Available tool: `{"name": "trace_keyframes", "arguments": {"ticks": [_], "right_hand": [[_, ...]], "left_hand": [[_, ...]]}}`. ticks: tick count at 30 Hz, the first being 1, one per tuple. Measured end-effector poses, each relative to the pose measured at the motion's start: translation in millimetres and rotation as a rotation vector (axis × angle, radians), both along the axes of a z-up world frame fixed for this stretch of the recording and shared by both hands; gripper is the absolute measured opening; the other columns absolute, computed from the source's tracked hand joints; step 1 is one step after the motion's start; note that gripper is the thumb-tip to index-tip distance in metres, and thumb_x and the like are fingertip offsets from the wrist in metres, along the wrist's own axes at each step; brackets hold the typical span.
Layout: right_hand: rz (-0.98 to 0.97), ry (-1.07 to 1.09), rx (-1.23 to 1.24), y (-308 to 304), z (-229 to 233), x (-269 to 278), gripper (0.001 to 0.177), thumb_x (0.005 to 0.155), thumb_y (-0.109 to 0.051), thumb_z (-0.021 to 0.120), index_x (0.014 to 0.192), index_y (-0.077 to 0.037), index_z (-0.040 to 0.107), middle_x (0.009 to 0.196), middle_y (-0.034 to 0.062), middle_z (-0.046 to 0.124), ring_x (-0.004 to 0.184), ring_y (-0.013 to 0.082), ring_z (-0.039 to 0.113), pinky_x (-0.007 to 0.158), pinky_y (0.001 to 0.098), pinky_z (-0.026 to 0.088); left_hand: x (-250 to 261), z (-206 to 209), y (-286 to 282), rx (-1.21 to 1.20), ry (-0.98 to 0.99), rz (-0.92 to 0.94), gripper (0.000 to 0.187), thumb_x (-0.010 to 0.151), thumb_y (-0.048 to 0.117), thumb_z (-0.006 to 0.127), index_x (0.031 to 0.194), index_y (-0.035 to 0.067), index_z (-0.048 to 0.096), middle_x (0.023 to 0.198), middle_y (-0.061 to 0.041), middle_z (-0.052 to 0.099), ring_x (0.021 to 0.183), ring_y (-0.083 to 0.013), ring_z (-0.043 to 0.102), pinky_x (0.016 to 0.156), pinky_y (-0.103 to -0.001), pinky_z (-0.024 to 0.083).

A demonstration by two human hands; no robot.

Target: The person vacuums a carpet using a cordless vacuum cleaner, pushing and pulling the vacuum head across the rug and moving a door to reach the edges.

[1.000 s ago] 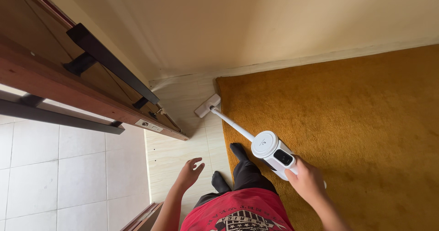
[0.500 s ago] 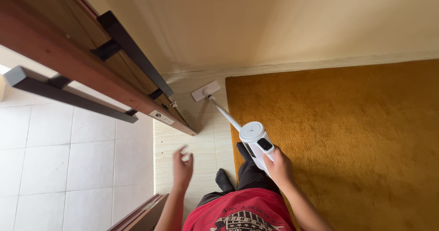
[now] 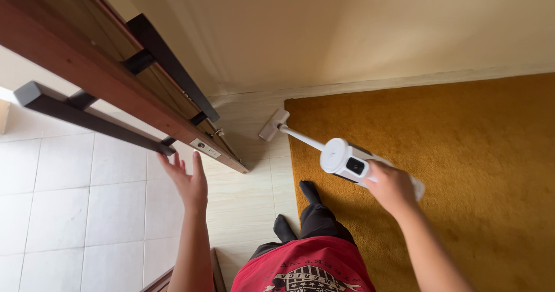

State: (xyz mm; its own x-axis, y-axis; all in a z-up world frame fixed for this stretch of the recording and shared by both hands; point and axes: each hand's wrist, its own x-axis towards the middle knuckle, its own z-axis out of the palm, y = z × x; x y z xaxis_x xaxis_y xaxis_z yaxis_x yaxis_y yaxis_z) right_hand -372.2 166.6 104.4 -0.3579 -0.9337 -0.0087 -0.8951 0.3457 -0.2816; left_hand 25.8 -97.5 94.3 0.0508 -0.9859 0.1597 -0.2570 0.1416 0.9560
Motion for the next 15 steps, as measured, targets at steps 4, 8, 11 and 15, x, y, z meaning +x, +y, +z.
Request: {"name": "trace_keyframes", "arguments": {"ticks": [4, 8, 11, 15], "right_hand": [[-0.182, -0.035, -0.055, 35.6, 39.3, -8.1, 0.026, 0.085, -0.024, 0.076, 0.105, -0.009, 0.071, 0.091, 0.0104, 0.079, 0.077, 0.0267, 0.077, 0.069, 0.0383, 0.06], [-0.399, -0.076, -0.087, 69.4, 58.6, -5.8, 0.032, 0.084, -0.027, 0.075, 0.112, -0.011, 0.071, 0.091, 0.0139, 0.077, 0.08, 0.034, 0.075, 0.07, 0.0435, 0.058], [-0.556, -0.064, -0.054, 91.5, 56.6, 0.1, 0.035, 0.083, -0.031, 0.077, 0.112, -0.012, 0.073, 0.092, 0.0154, 0.076, 0.082, 0.0371, 0.074, 0.072, 0.0456, 0.057], [-0.771, -0.154, -0.126, 107.3, 46.4, 18.7, 0.032, 0.09, -0.034, 0.076, 0.111, -0.01, 0.075, 0.093, 0.0167, 0.076, 0.086, 0.036, 0.074, 0.075, 0.0436, 0.056]], "left_hand": [[-0.1, -4.5, 3.5, 0.023, -0.062, 0.012, 0.091, 0.105, 0.021, 0.066, 0.167, 0.002, 0.002, 0.174, -0.022, 0.013, 0.155, -0.0344, 0.038, 0.126, -0.046, 0.033], [-11.8, -3.0, 2.4, 0.034, -0.017, -0.025, 0.097, 0.102, 0.02, 0.068, 0.166, 0.003, -0.003, 0.173, -0.021, 0.006, 0.145, -0.0315, 0.048, 0.118, -0.043, 0.043], [-27.0, -1.1, 5.7, 0.057, 0.016, -0.047, 0.1, 0.1, 0.018, 0.069, 0.166, 0.005, -0.006, 0.173, -0.021, 0.001, 0.141, -0.0308, 0.053, 0.113, -0.041, 0.047], [-45.8, -1.6, 5.3, 0.064, 0.014, -0.081, 0.103, 0.098, 0.015, 0.07, 0.165, 0.008, -0.007, 0.172, -0.02, 0.001, 0.14, -0.0317, 0.053, 0.11, -0.041, 0.048]]}}
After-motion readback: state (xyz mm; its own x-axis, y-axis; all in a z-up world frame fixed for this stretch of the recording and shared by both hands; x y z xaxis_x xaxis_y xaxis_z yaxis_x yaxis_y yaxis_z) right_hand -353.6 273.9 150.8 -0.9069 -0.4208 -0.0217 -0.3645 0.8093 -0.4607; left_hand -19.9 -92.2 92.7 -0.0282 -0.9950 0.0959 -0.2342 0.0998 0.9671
